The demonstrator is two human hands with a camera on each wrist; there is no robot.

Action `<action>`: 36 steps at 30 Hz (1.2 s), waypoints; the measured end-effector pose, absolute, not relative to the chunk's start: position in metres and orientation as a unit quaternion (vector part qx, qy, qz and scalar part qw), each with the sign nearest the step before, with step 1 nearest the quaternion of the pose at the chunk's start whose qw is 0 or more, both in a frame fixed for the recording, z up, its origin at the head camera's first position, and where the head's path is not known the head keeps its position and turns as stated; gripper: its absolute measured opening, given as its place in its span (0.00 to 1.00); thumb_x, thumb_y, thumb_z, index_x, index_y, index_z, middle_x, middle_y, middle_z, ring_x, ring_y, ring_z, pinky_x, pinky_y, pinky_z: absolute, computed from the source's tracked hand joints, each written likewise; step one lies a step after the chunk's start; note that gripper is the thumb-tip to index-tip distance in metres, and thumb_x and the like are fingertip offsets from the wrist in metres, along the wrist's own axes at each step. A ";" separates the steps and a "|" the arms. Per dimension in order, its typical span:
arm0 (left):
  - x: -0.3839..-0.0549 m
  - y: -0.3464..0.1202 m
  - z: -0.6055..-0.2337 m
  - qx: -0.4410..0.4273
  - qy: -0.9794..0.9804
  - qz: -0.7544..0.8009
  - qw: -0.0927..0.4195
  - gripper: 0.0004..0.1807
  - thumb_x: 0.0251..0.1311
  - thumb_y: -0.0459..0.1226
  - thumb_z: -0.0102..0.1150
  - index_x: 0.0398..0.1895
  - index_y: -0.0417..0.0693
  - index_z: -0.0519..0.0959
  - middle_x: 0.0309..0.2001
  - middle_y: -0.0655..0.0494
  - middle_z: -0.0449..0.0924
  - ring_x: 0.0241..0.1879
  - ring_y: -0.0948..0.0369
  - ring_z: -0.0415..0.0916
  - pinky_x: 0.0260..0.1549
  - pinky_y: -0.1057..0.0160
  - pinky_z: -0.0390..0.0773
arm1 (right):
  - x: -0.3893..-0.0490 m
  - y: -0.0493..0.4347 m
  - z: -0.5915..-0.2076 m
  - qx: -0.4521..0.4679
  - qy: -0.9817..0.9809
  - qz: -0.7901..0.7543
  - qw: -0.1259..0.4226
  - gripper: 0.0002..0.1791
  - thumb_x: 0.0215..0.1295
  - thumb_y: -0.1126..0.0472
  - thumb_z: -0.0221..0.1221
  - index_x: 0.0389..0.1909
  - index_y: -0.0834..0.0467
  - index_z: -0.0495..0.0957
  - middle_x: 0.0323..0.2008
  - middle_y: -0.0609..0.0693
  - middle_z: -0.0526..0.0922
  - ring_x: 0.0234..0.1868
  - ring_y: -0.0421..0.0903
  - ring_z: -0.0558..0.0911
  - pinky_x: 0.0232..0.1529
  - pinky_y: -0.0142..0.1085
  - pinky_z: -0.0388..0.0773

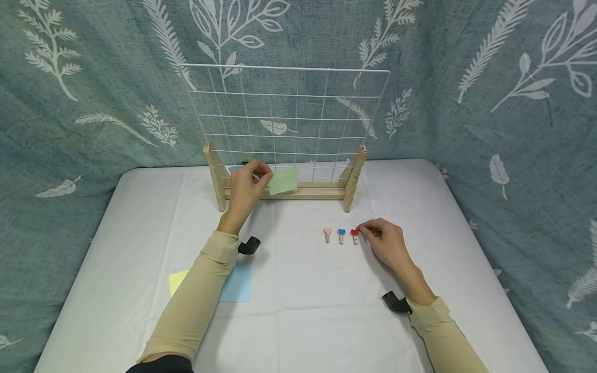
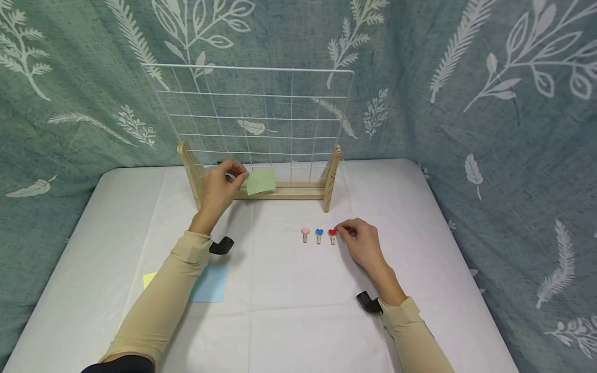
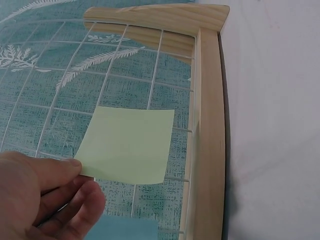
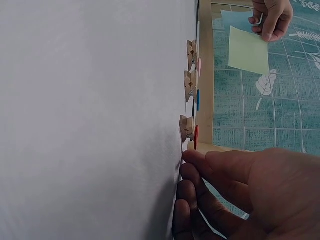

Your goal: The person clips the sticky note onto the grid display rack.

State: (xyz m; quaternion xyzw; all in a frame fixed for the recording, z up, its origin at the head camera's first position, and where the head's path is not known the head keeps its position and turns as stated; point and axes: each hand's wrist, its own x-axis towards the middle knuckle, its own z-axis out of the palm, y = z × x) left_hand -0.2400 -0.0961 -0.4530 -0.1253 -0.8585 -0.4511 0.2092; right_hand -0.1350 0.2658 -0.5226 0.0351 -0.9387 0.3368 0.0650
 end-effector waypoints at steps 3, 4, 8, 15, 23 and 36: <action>-0.241 -0.095 -0.453 -0.123 -0.858 -0.450 0.215 0.03 0.66 0.32 0.71 0.38 0.42 0.85 0.36 0.47 0.90 0.37 0.52 0.87 0.34 0.59 0.81 | -0.135 0.266 -0.523 0.037 -0.938 0.339 0.065 0.07 0.72 0.64 0.66 0.44 0.61 0.90 0.41 0.57 0.90 0.39 0.49 0.85 0.41 0.36 0.79; -0.241 -0.094 -0.453 -0.122 -0.858 -0.451 0.216 0.03 0.66 0.32 0.71 0.38 0.42 0.85 0.35 0.47 0.90 0.37 0.52 0.87 0.34 0.59 0.81 | -0.136 0.266 -0.523 0.037 -0.938 0.339 0.065 0.07 0.72 0.63 0.66 0.44 0.60 0.90 0.41 0.56 0.90 0.39 0.49 0.85 0.41 0.36 0.79; -0.242 -0.093 -0.451 -0.121 -0.857 -0.453 0.215 0.03 0.66 0.32 0.71 0.38 0.42 0.85 0.36 0.48 0.90 0.36 0.52 0.87 0.35 0.59 0.81 | -0.136 0.266 -0.524 0.039 -0.938 0.339 0.065 0.07 0.72 0.63 0.66 0.44 0.60 0.90 0.41 0.56 0.90 0.38 0.48 0.84 0.40 0.36 0.78; -0.242 -0.090 -0.450 -0.117 -0.855 -0.456 0.218 0.03 0.65 0.32 0.71 0.37 0.41 0.85 0.35 0.46 0.89 0.35 0.51 0.87 0.34 0.59 0.82 | -0.137 0.268 -0.529 0.038 -0.940 0.335 0.060 0.08 0.72 0.62 0.65 0.45 0.60 0.90 0.41 0.55 0.89 0.38 0.48 0.83 0.40 0.36 0.78; -0.245 -0.089 -0.452 -0.116 -0.855 -0.453 0.223 0.03 0.66 0.33 0.71 0.36 0.42 0.85 0.34 0.47 0.89 0.34 0.53 0.87 0.34 0.61 0.80 | -0.137 0.269 -0.529 0.043 -0.938 0.338 0.068 0.09 0.72 0.59 0.67 0.45 0.60 0.90 0.39 0.55 0.89 0.37 0.47 0.83 0.40 0.37 0.78; -0.246 -0.086 -0.452 -0.111 -0.854 -0.450 0.235 0.04 0.65 0.32 0.71 0.36 0.41 0.85 0.34 0.46 0.88 0.33 0.52 0.86 0.33 0.57 0.82 | -0.134 0.265 -0.525 0.071 -0.931 0.354 0.059 0.10 0.62 0.60 0.76 0.43 0.57 0.90 0.40 0.53 0.89 0.40 0.48 0.84 0.41 0.37 0.78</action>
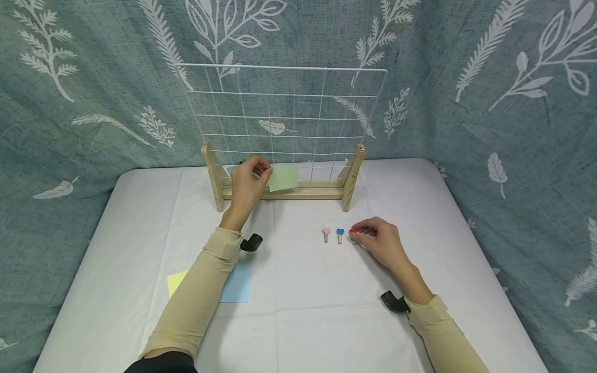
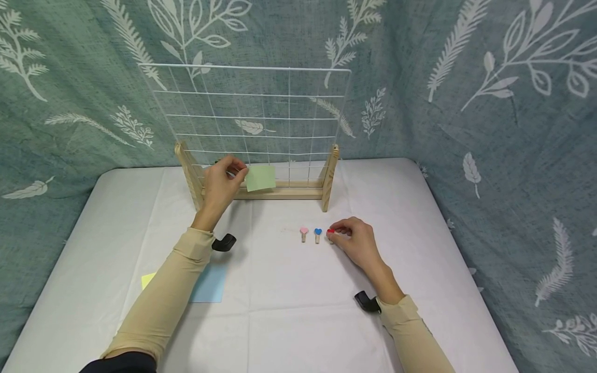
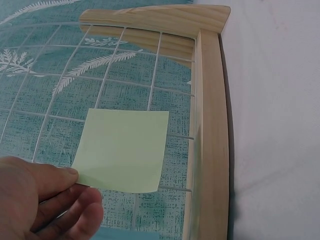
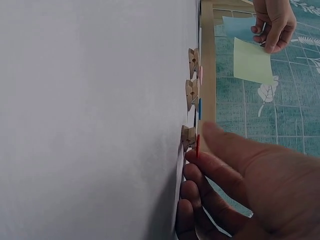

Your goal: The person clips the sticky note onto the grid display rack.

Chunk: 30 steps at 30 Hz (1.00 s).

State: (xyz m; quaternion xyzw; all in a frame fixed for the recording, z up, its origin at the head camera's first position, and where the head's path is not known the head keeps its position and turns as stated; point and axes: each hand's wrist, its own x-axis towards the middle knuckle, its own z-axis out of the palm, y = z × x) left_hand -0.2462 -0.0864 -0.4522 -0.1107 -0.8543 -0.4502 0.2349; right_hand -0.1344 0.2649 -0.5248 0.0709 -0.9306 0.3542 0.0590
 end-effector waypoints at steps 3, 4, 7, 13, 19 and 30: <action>-0.247 -0.086 -0.452 -0.110 -0.854 -0.449 0.238 0.04 0.64 0.32 0.72 0.36 0.42 0.85 0.34 0.47 0.89 0.33 0.52 0.86 0.33 0.58 0.81 | -0.135 0.264 -0.525 0.076 -0.930 0.354 0.058 0.11 0.61 0.63 0.76 0.44 0.58 0.90 0.39 0.53 0.88 0.39 0.48 0.84 0.41 0.37 0.78; -0.247 -0.086 -0.452 -0.111 -0.854 -0.448 0.239 0.04 0.64 0.32 0.71 0.36 0.42 0.85 0.34 0.47 0.89 0.33 0.52 0.87 0.33 0.58 0.81 | -0.135 0.264 -0.524 0.075 -0.930 0.355 0.056 0.11 0.61 0.63 0.76 0.44 0.58 0.90 0.39 0.52 0.88 0.38 0.48 0.84 0.40 0.36 0.78; -0.246 -0.086 -0.451 -0.112 -0.854 -0.448 0.239 0.03 0.65 0.32 0.71 0.36 0.42 0.85 0.34 0.47 0.89 0.33 0.52 0.87 0.33 0.58 0.81 | -0.136 0.263 -0.523 0.076 -0.930 0.356 0.054 0.11 0.61 0.64 0.76 0.44 0.59 0.89 0.37 0.52 0.88 0.36 0.46 0.83 0.38 0.33 0.77; -0.246 -0.086 -0.451 -0.115 -0.855 -0.444 0.241 0.03 0.65 0.32 0.71 0.36 0.42 0.84 0.34 0.47 0.89 0.32 0.52 0.87 0.33 0.56 0.82 | -0.136 0.261 -0.521 0.071 -0.929 0.362 0.041 0.10 0.62 0.65 0.75 0.43 0.59 0.88 0.35 0.52 0.88 0.34 0.45 0.82 0.36 0.30 0.77; -0.246 -0.085 -0.449 -0.113 -0.856 -0.443 0.242 0.04 0.65 0.31 0.71 0.36 0.41 0.84 0.34 0.46 0.89 0.32 0.51 0.87 0.34 0.55 0.82 | -0.135 0.261 -0.519 0.063 -0.930 0.359 0.044 0.10 0.62 0.64 0.75 0.42 0.58 0.86 0.35 0.51 0.88 0.34 0.45 0.83 0.35 0.30 0.77; -0.247 -0.084 -0.450 -0.118 -0.854 -0.440 0.250 0.04 0.64 0.31 0.71 0.36 0.41 0.84 0.34 0.46 0.89 0.30 0.52 0.86 0.33 0.55 0.81 | -0.136 0.261 -0.511 0.068 -0.918 0.384 0.070 0.09 0.62 0.64 0.75 0.40 0.57 0.86 0.34 0.51 0.89 0.34 0.45 0.86 0.34 0.24 0.78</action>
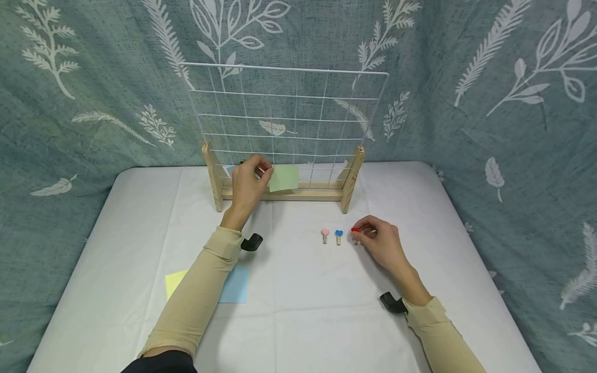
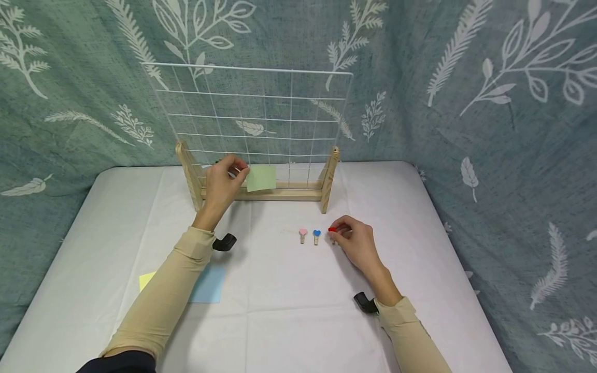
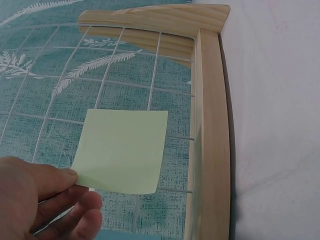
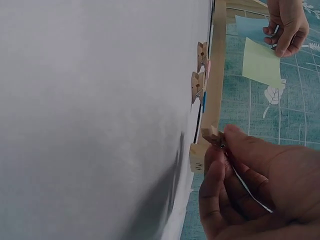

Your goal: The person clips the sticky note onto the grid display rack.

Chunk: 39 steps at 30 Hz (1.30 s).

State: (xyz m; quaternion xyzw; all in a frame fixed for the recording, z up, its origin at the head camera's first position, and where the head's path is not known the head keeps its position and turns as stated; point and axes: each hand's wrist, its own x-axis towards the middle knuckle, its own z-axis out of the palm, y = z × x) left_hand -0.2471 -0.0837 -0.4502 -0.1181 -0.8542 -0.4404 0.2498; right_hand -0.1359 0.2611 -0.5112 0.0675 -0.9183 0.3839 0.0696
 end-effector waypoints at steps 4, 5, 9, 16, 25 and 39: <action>-0.247 -0.085 -0.450 -0.120 -0.854 -0.439 0.252 0.04 0.64 0.31 0.72 0.36 0.41 0.84 0.34 0.46 0.89 0.30 0.52 0.86 0.33 0.55 0.81 | -0.137 0.258 -0.506 0.079 -0.911 0.397 0.078 0.09 0.62 0.65 0.75 0.41 0.57 0.86 0.34 0.51 0.89 0.36 0.45 0.87 0.35 0.23 0.80; -0.247 -0.085 -0.451 -0.121 -0.854 -0.438 0.253 0.04 0.64 0.31 0.71 0.36 0.41 0.84 0.34 0.46 0.89 0.30 0.51 0.86 0.33 0.54 0.81 | -0.138 0.257 -0.504 0.083 -0.909 0.400 0.081 0.09 0.62 0.65 0.75 0.41 0.57 0.86 0.34 0.51 0.89 0.36 0.45 0.87 0.35 0.23 0.80; -0.247 -0.086 -0.451 -0.122 -0.855 -0.435 0.255 0.03 0.64 0.30 0.71 0.36 0.41 0.84 0.34 0.47 0.89 0.30 0.52 0.86 0.32 0.54 0.82 | -0.143 0.252 -0.497 0.105 -0.901 0.409 0.100 0.11 0.61 0.67 0.75 0.43 0.58 0.86 0.35 0.51 0.90 0.36 0.45 0.87 0.36 0.23 0.82; -0.246 -0.086 -0.453 -0.120 -0.856 -0.435 0.251 0.03 0.65 0.31 0.71 0.36 0.42 0.84 0.34 0.48 0.89 0.30 0.53 0.86 0.33 0.54 0.82 | -0.152 0.236 -0.482 0.128 -0.889 0.418 0.136 0.15 0.60 0.69 0.75 0.49 0.61 0.87 0.38 0.52 0.90 0.37 0.47 0.88 0.39 0.29 0.85; -0.247 -0.086 -0.452 -0.119 -0.858 -0.435 0.246 0.03 0.65 0.32 0.71 0.37 0.43 0.84 0.35 0.48 0.89 0.31 0.53 0.86 0.35 0.52 0.82 | -0.161 0.221 -0.477 0.135 -0.872 0.444 0.155 0.11 0.61 0.68 0.75 0.44 0.59 0.90 0.39 0.52 0.90 0.37 0.47 0.88 0.41 0.24 0.83; -0.250 -0.087 -0.453 -0.121 -0.861 -0.430 0.245 0.03 0.65 0.32 0.71 0.36 0.43 0.85 0.34 0.48 0.89 0.30 0.53 0.86 0.34 0.54 0.82 | -0.175 0.193 -0.463 0.141 -0.860 0.460 0.168 0.13 0.58 0.67 0.76 0.44 0.61 0.89 0.36 0.54 0.92 0.34 0.50 0.90 0.37 0.21 0.81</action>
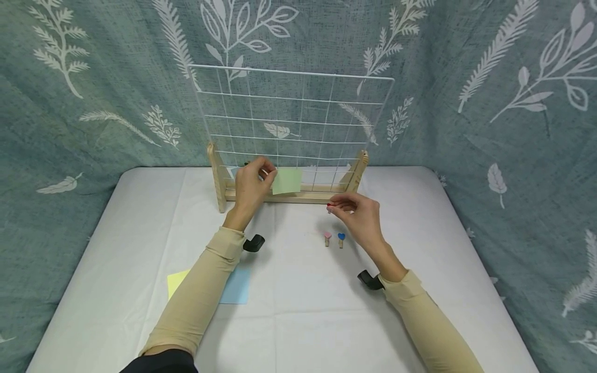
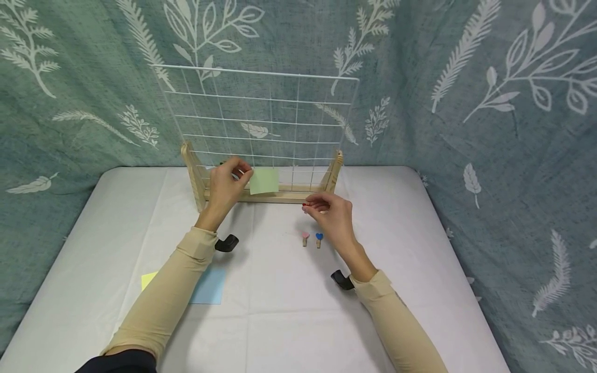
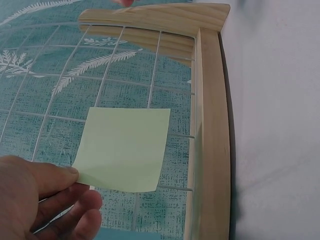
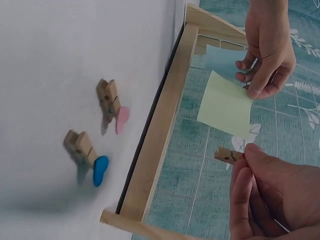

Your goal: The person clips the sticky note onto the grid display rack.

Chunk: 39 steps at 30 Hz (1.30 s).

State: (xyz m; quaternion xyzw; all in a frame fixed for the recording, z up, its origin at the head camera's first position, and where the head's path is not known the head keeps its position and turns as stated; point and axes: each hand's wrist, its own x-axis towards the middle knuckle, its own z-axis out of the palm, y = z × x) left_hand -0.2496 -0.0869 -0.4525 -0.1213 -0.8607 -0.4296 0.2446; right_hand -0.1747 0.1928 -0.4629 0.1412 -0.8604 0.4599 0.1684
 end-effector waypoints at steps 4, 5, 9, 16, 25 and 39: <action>-0.249 -0.086 -0.452 -0.122 -0.859 -0.432 0.245 0.03 0.65 0.32 0.71 0.36 0.43 0.85 0.34 0.48 0.89 0.30 0.53 0.86 0.34 0.53 0.82 | -0.176 0.188 -0.460 0.140 -0.865 0.454 0.163 0.12 0.59 0.66 0.76 0.44 0.62 0.89 0.36 0.55 0.91 0.35 0.50 0.90 0.37 0.21 0.81; -0.249 -0.086 -0.452 -0.123 -0.859 -0.433 0.244 0.03 0.65 0.32 0.71 0.36 0.43 0.85 0.33 0.48 0.89 0.30 0.53 0.86 0.34 0.53 0.82 | -0.177 0.187 -0.460 0.142 -0.865 0.452 0.164 0.12 0.60 0.66 0.75 0.43 0.62 0.88 0.36 0.55 0.91 0.35 0.50 0.90 0.37 0.21 0.81; -0.250 -0.085 -0.452 -0.124 -0.861 -0.430 0.242 0.03 0.65 0.32 0.71 0.36 0.43 0.84 0.33 0.47 0.89 0.30 0.53 0.86 0.33 0.53 0.81 | -0.179 0.182 -0.459 0.152 -0.865 0.445 0.177 0.11 0.60 0.67 0.75 0.43 0.62 0.88 0.37 0.54 0.91 0.36 0.49 0.90 0.38 0.26 0.83; -0.251 -0.083 -0.453 -0.119 -0.866 -0.422 0.240 0.03 0.65 0.32 0.71 0.36 0.43 0.85 0.33 0.48 0.89 0.29 0.53 0.85 0.35 0.54 0.80 | -0.187 0.172 -0.451 0.161 -0.861 0.441 0.194 0.09 0.63 0.65 0.73 0.44 0.60 0.89 0.39 0.53 0.91 0.37 0.48 0.90 0.41 0.37 0.88; -0.251 -0.086 -0.453 -0.120 -0.867 -0.421 0.238 0.03 0.66 0.33 0.70 0.37 0.44 0.85 0.34 0.49 0.89 0.30 0.54 0.86 0.36 0.54 0.82 | -0.202 0.158 -0.439 0.180 -0.851 0.443 0.218 0.09 0.62 0.65 0.73 0.43 0.58 0.89 0.39 0.52 0.91 0.40 0.48 0.90 0.44 0.41 0.88; -0.250 -0.087 -0.451 -0.127 -0.861 -0.427 0.246 0.02 0.66 0.32 0.71 0.37 0.43 0.85 0.33 0.48 0.89 0.29 0.53 0.86 0.34 0.53 0.83 | -0.218 0.136 -0.428 0.199 -0.838 0.443 0.248 0.09 0.62 0.63 0.74 0.42 0.59 0.90 0.39 0.53 0.91 0.39 0.49 0.90 0.43 0.40 0.88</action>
